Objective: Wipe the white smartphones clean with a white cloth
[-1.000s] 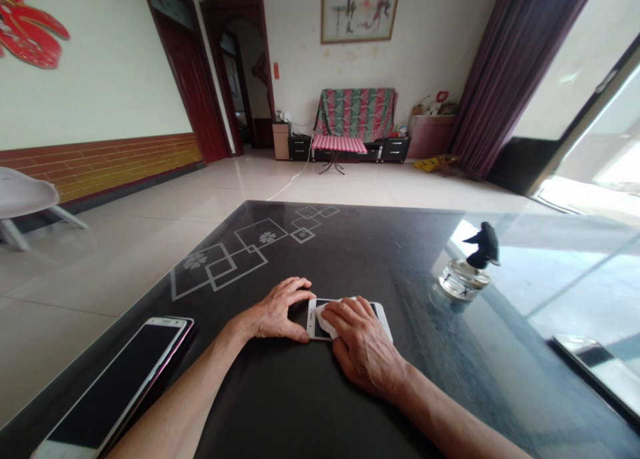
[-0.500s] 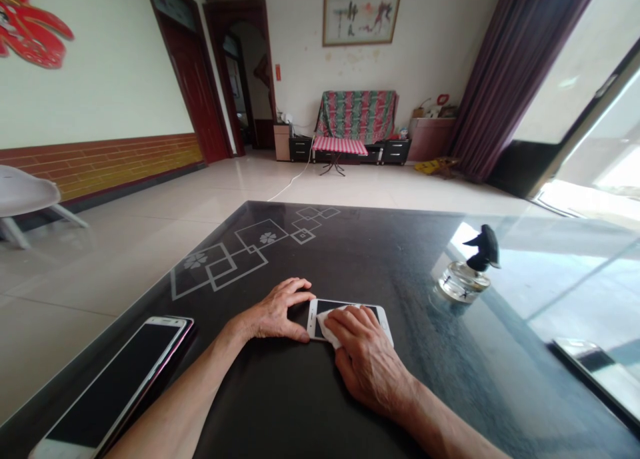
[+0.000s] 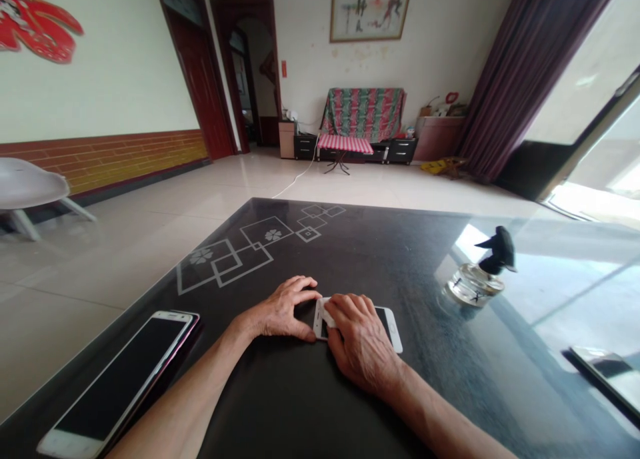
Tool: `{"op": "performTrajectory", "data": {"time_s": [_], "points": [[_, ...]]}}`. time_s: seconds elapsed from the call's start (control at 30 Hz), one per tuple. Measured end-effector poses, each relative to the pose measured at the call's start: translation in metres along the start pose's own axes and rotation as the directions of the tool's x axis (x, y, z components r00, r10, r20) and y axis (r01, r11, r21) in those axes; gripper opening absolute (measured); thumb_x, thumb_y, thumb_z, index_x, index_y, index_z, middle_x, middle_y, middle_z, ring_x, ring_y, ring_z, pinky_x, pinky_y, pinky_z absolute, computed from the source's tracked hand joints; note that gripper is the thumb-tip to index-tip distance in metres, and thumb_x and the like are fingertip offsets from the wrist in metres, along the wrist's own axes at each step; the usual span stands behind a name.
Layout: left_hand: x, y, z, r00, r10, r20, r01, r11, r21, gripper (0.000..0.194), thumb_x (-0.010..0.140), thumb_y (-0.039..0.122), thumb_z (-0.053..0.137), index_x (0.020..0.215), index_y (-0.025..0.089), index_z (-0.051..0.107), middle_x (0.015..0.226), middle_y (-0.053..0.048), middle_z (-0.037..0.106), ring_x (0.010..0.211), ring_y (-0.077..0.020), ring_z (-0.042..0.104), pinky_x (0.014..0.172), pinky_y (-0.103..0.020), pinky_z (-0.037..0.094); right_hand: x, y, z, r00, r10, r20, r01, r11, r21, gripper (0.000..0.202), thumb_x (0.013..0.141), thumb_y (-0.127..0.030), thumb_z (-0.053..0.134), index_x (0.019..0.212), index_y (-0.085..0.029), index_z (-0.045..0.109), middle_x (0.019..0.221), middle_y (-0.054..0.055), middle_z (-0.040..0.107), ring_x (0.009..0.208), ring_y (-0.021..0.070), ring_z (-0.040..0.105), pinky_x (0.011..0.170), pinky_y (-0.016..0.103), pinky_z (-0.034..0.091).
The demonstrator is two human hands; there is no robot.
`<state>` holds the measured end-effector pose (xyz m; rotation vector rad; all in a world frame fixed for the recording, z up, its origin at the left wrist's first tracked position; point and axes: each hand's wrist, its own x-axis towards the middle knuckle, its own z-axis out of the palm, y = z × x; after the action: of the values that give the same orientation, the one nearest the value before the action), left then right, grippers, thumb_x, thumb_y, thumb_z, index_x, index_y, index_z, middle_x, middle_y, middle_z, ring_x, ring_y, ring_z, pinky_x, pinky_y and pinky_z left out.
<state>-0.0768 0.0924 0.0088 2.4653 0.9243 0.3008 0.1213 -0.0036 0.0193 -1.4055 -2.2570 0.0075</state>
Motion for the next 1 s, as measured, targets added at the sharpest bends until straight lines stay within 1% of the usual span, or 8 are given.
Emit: {"op": "performTrajectory", "data": {"time_s": [0.17, 0.3, 0.43, 0.57, 0.63, 0.73, 0.9, 1.0], "points": [[0.0, 0.001, -0.001, 1.0, -0.002, -0.006, 0.002, 1.0, -0.016, 0.08, 0.057, 0.054, 0.081, 0.127, 0.026, 0.056, 0.146, -0.008, 0.037, 0.139, -0.0345, 0.023, 0.115, -0.049, 0.021, -0.003, -0.001, -0.003, 1.0, -0.003, 0.008, 0.003, 1.0, 0.012, 0.023, 0.083, -0.013, 0.049, 0.103, -0.018, 0.059, 0.105, 0.009, 0.056, 0.099, 0.0243, 0.047, 0.093, 0.043, 0.036], [-0.001, 0.0, -0.001, 1.0, 0.0, -0.006, 0.0, 0.999, -0.032, 0.077, 0.058, 0.054, 0.081, 0.127, 0.028, 0.057, 0.147, -0.007, 0.037, 0.139, -0.0343, 0.023, 0.115, -0.049, 0.021, -0.021, -0.008, -0.013, 0.999, -0.026, 0.036, 0.024, 0.997, 0.076, 0.023, 0.082, -0.011, 0.049, 0.102, -0.019, 0.058, 0.105, 0.007, 0.055, 0.099, 0.0236, 0.046, 0.094, 0.042, 0.036], [-0.001, 0.0, -0.002, 1.0, 0.003, 0.003, -0.003, 0.999, -0.038, 0.076, 0.06, 0.055, 0.079, 0.128, 0.029, 0.056, 0.147, -0.006, 0.036, 0.14, -0.034, 0.022, 0.115, -0.048, 0.02, -0.039, -0.013, -0.023, 0.996, -0.033, 0.079, 0.023, 0.991, 0.131, 0.026, 0.082, -0.01, 0.049, 0.105, -0.02, 0.056, 0.108, 0.007, 0.055, 0.1, 0.0236, 0.046, 0.095, 0.043, 0.036], [-0.001, 0.002, -0.002, 1.0, -0.019, 0.012, 0.019, 0.999, -0.04, 0.076, 0.059, 0.053, 0.08, 0.127, 0.029, 0.056, 0.148, -0.005, 0.035, 0.14, -0.0349, 0.02, 0.115, -0.049, 0.021, -0.048, -0.012, -0.027, 0.993, -0.064, 0.098, 0.048, 0.987, 0.156, 0.03, 0.081, -0.009, 0.048, 0.108, -0.02, 0.055, 0.111, 0.007, 0.054, 0.101, 0.0238, 0.046, 0.097, 0.044, 0.035], [-0.001, 0.004, -0.003, 1.0, -0.027, 0.016, 0.028, 0.999, -0.04, 0.076, 0.059, 0.052, 0.08, 0.127, 0.029, 0.056, 0.148, -0.005, 0.035, 0.14, -0.0352, 0.02, 0.115, -0.049, 0.02, -0.046, -0.01, -0.025, 0.994, -0.068, 0.085, 0.055, 0.987, 0.15, 0.032, 0.082, -0.01, 0.047, 0.111, -0.021, 0.055, 0.112, 0.007, 0.055, 0.102, 0.0243, 0.046, 0.097, 0.045, 0.034], [-0.001, 0.005, -0.004, 0.999, -0.028, 0.018, 0.029, 0.999, -0.037, 0.075, 0.059, 0.052, 0.081, 0.127, 0.029, 0.056, 0.148, -0.005, 0.036, 0.14, -0.0352, 0.02, 0.115, -0.05, 0.02, -0.036, -0.007, -0.02, 0.997, -0.055, 0.061, 0.047, 0.991, 0.128, 0.032, 0.083, -0.011, 0.047, 0.113, -0.021, 0.055, 0.111, 0.007, 0.056, 0.101, 0.0248, 0.047, 0.096, 0.046, 0.035], [0.0, 0.006, -0.004, 1.0, -0.023, 0.012, 0.023, 0.999, -0.032, 0.076, 0.057, 0.052, 0.081, 0.125, 0.027, 0.057, 0.147, -0.007, 0.036, 0.14, -0.0346, 0.021, 0.115, -0.049, 0.02, -0.012, 0.0, -0.009, 0.998, -0.039, 0.039, 0.036, 0.996, 0.082, 0.021, 0.084, -0.012, 0.048, 0.101, -0.019, 0.058, 0.105, 0.007, 0.057, 0.098, 0.0243, 0.048, 0.094, 0.044, 0.036], [0.0, 0.006, -0.003, 0.999, -0.035, 0.016, 0.036, 0.999, -0.04, 0.076, 0.057, 0.051, 0.082, 0.124, 0.027, 0.056, 0.147, -0.007, 0.036, 0.14, -0.0341, 0.021, 0.115, -0.048, 0.02, -0.003, 0.001, -0.003, 1.0, -0.022, 0.008, 0.021, 0.998, 0.052, 0.019, 0.084, -0.013, 0.048, 0.099, -0.018, 0.059, 0.106, 0.008, 0.057, 0.099, 0.0247, 0.048, 0.093, 0.044, 0.037]]}}
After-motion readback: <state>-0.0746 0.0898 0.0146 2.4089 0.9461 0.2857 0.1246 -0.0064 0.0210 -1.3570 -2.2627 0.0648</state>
